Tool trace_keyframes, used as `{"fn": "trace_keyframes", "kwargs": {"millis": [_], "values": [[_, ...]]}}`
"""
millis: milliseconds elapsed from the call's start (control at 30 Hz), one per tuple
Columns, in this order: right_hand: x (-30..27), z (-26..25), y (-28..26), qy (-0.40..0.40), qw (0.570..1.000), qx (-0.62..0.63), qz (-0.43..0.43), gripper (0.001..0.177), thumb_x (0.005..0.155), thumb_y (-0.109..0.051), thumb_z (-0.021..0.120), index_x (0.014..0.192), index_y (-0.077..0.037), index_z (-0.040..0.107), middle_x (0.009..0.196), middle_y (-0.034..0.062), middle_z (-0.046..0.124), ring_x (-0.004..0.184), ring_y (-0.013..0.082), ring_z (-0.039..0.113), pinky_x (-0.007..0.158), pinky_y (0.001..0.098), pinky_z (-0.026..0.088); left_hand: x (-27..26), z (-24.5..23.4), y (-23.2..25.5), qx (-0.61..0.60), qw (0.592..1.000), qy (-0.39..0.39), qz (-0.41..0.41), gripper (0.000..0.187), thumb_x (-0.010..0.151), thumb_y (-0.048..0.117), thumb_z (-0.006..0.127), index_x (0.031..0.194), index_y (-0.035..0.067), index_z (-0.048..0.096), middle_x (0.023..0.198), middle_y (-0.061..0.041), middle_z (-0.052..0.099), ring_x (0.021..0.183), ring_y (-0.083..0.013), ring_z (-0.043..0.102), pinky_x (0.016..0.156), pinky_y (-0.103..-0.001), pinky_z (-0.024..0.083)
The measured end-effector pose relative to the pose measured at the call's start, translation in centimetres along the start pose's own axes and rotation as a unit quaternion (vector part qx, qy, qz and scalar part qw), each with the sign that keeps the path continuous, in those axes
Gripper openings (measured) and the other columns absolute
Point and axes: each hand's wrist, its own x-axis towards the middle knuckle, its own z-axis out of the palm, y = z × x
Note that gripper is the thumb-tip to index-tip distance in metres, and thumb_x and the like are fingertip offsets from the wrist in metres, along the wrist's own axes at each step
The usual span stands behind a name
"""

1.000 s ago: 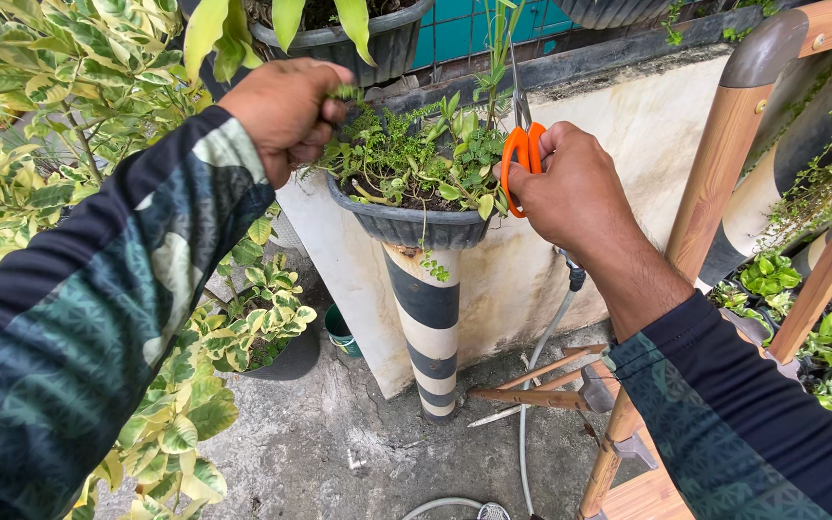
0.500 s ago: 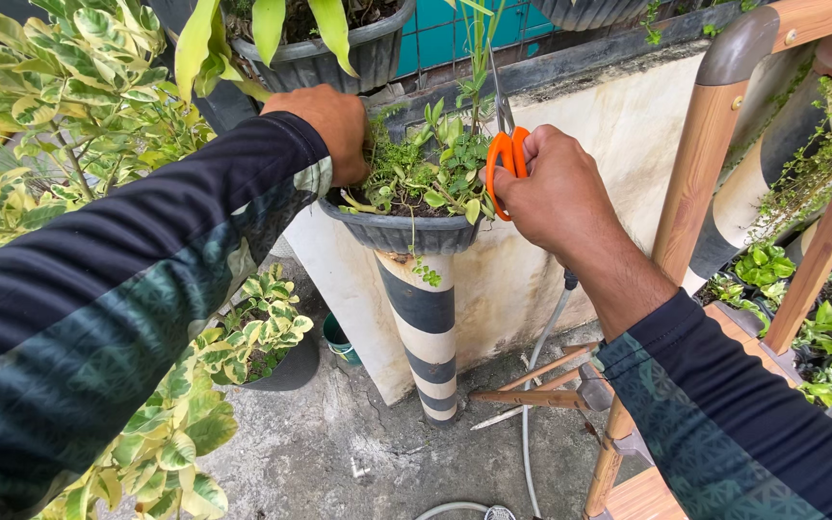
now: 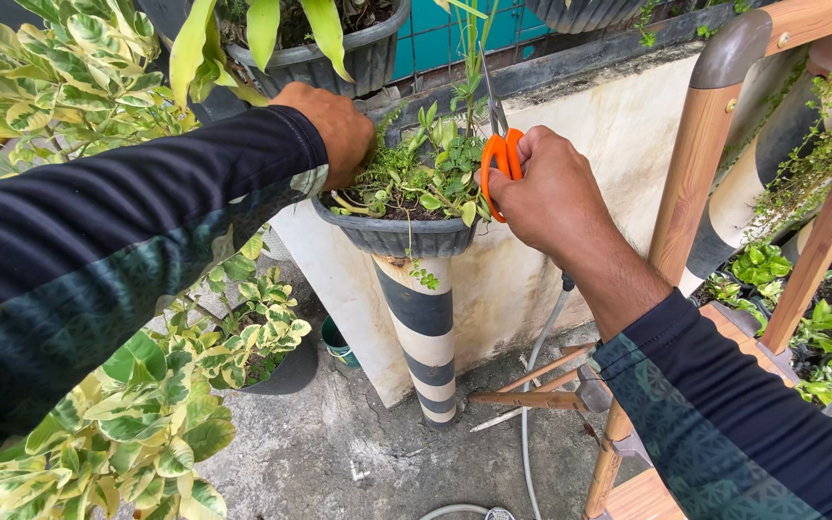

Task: The person trims a plant in a wall-mounted planter using scissors, removing specific leaves and stems by hand. They move between different parts of the plant, cutting small sections and discarding or setting them aside.

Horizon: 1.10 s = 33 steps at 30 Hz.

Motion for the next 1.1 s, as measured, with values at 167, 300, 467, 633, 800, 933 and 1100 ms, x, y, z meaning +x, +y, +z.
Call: {"fn": "trace_keyframes", "kwargs": {"millis": [167,300,467,633,800,933,1100], "values": [[0.1,0.1,0.3,0.002,1.000,0.002,0.001,0.026,0.089,-0.022,0.073,0.100,-0.004,0.059,0.085,0.0117,0.070,0.075,0.0204,0.072,0.066,0.0390,0.057,0.6,1.4,-0.3,-0.054,0.998,0.030,0.012,0.024,0.091,0.024,0.067,0.110,0.014,0.079,0.109,-0.017,0.075,0.104,-0.0346,0.072,0.089,-0.050,0.057],[0.1,0.2,0.4,0.002,1.000,-0.015,0.003,0.028,0.090,-0.023,0.074,0.101,-0.002,0.059,0.083,0.0127,0.069,0.074,0.0218,0.071,0.065,0.0403,0.056,0.9,3.4,-1.9,-0.227,0.966,0.124,-0.001,0.026,0.093,0.026,0.064,0.115,0.017,0.076,0.104,-0.018,0.076,0.098,-0.0380,0.072,0.091,-0.050,0.055],[0.1,0.1,0.2,0.008,1.000,-0.020,-0.006,0.027,0.090,-0.023,0.075,0.101,-0.003,0.060,0.083,0.0116,0.069,0.074,0.0215,0.071,0.066,0.0395,0.056,1.6,4.5,-3.2,-0.355,0.911,0.205,-0.032,0.048,0.096,0.038,0.061,0.129,0.004,0.065,0.111,-0.029,0.070,0.104,-0.0417,0.069,0.101,-0.045,0.050],[0.0,0.1,-0.1,0.001,1.000,-0.018,0.004,0.027,0.091,-0.024,0.074,0.102,-0.004,0.060,0.085,0.0106,0.069,0.075,0.0202,0.071,0.066,0.0392,0.057,1.1,4.1,-2.9,-0.412,0.888,0.200,-0.047,0.049,0.097,0.039,0.053,0.129,0.004,0.067,0.113,-0.028,0.071,0.105,-0.0402,0.069,0.103,-0.044,0.049],[-0.1,0.0,-0.1,-0.002,1.000,-0.031,0.004,0.028,0.092,-0.024,0.074,0.102,-0.003,0.059,0.086,0.0124,0.069,0.076,0.0208,0.071,0.066,0.0403,0.057,0.6,3.5,-3.7,-0.489,0.845,0.196,-0.093,0.046,0.090,0.037,0.054,0.122,0.009,0.073,0.110,-0.020,0.075,0.101,-0.0314,0.073,0.100,-0.038,0.052],[0.0,0.1,-0.2,0.001,1.000,-0.030,0.006,0.027,0.091,-0.023,0.074,0.102,-0.003,0.059,0.087,0.0130,0.070,0.077,0.0212,0.072,0.067,0.0398,0.057,0.9,3.9,-4.4,-0.463,0.860,0.211,-0.033,0.043,0.094,0.037,0.058,0.119,0.005,0.072,0.106,-0.021,0.073,0.097,-0.0314,0.070,0.095,-0.038,0.051],[0.2,0.2,-0.1,-0.001,0.999,-0.035,-0.001,0.028,0.092,-0.023,0.074,0.102,-0.002,0.060,0.089,0.0138,0.072,0.079,0.0213,0.072,0.069,0.0390,0.056,0.3,4.1,-4.5,-0.469,0.857,0.206,-0.058,0.037,0.092,0.035,0.062,0.114,0.009,0.077,0.096,-0.021,0.075,0.090,-0.0311,0.073,0.089,-0.041,0.055]]}}
